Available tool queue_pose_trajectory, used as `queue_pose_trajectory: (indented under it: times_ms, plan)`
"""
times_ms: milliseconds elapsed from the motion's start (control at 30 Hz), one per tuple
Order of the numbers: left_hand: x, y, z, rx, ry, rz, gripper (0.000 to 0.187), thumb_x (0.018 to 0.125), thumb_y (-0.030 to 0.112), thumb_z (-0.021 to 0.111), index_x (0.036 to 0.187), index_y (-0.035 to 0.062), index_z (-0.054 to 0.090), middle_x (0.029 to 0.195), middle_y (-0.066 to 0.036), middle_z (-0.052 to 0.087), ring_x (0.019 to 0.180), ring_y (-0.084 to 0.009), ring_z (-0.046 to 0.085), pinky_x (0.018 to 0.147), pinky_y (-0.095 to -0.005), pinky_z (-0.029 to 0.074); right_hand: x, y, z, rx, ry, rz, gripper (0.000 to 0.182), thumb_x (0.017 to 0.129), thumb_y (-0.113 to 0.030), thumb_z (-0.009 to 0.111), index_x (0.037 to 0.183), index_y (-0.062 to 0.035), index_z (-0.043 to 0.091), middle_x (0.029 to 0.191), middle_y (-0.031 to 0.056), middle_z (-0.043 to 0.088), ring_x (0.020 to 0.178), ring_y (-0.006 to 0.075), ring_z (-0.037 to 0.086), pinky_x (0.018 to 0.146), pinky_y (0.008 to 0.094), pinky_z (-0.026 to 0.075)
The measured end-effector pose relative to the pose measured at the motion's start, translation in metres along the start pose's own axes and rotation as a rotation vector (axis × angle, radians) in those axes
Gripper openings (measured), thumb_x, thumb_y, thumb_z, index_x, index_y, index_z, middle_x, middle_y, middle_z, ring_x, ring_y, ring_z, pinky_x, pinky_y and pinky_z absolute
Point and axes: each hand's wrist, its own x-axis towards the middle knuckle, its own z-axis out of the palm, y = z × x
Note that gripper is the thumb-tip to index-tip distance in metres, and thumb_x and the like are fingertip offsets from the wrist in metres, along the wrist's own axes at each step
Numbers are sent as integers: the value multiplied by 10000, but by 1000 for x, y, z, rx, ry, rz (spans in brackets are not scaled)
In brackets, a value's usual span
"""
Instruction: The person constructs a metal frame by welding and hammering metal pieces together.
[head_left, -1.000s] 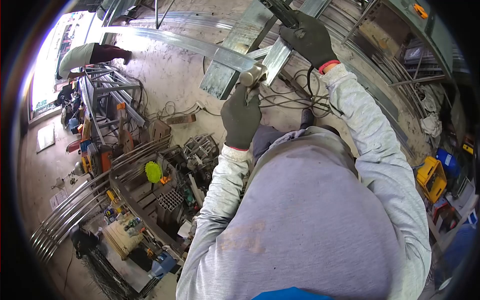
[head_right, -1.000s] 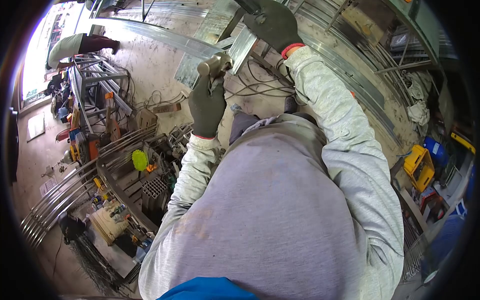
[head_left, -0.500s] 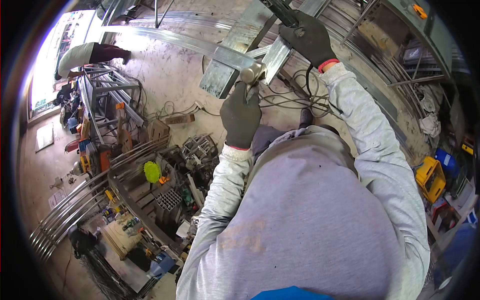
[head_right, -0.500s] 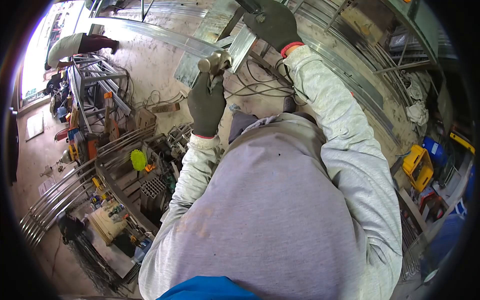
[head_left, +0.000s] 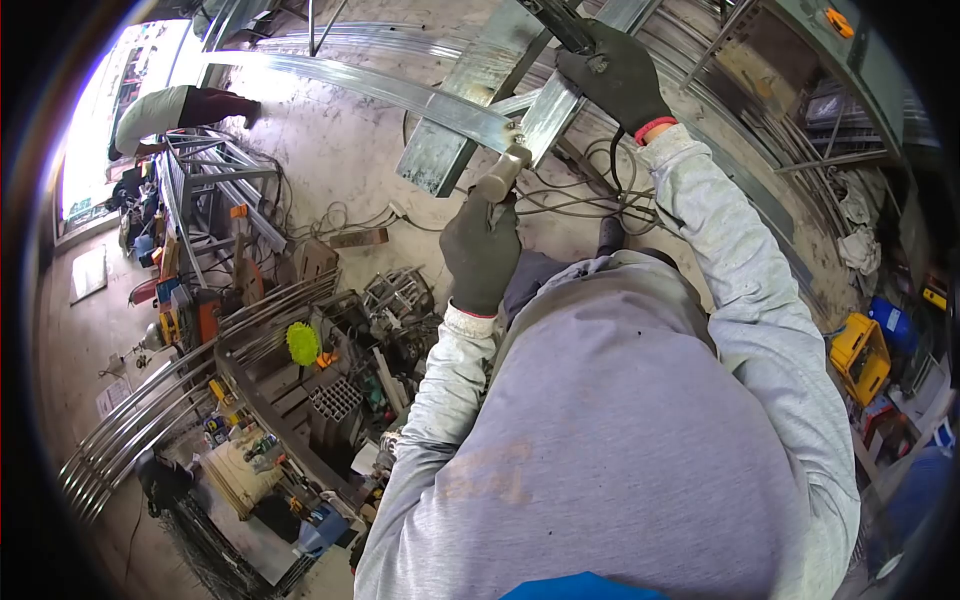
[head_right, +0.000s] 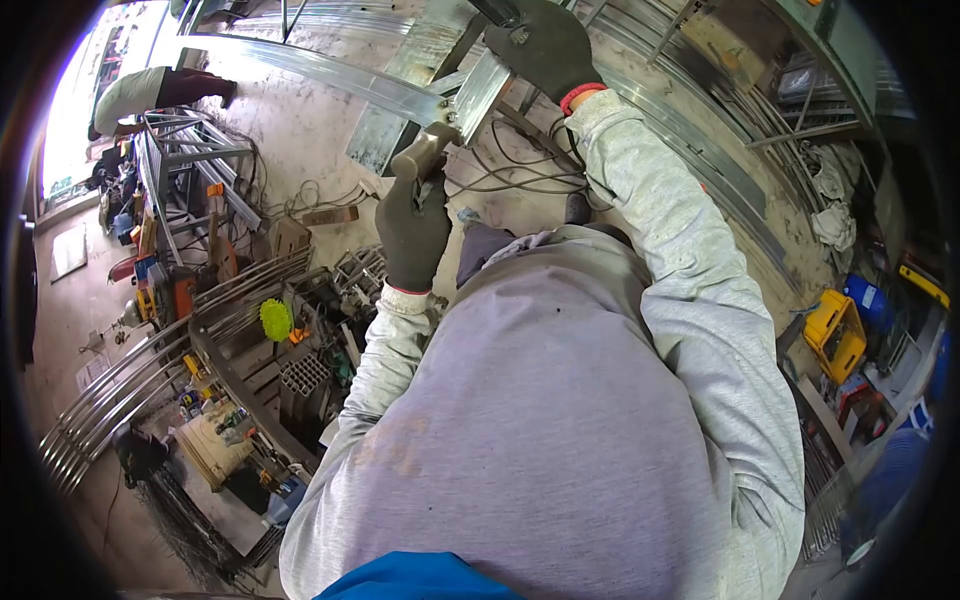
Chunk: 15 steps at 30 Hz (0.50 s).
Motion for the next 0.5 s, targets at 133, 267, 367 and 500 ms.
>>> queue_pose_trajectory:
  times_ms: [133,267,367,500]
  plan:
    - [0,4,4,-8,63,44,217,928,141,782,1123,54,751,880,-214,749,743,-419,731,637,-469,558,0,-4,-2,-49,-48,45,463,907,-394,761,1239,-72,745,967,147,786,888,325,763,818,436,578]
    - [5,18,-2,-9,-55,-89,114,964,163,752,1038,79,730,812,-201,719,726,-422,713,632,-487,549,0,3,6,16,-6,46,489,904,-399,766,1253,-58,738,997,166,783,913,324,764,822,431,577]
    - [12,22,-9,101,-94,-145,112,990,202,712,990,91,699,797,-199,704,747,-436,704,646,-511,546,-2,12,6,2,15,-2,479,882,-408,770,1250,-101,752,1041,164,790,965,372,757,861,455,587]
    - [32,5,-14,78,28,-277,198,1011,262,640,1091,85,678,873,-230,711,817,-479,696,694,-570,542,-2,-9,1,32,-52,195,369,887,-349,778,1121,-64,759,911,164,774,818,343,752,764,441,581]
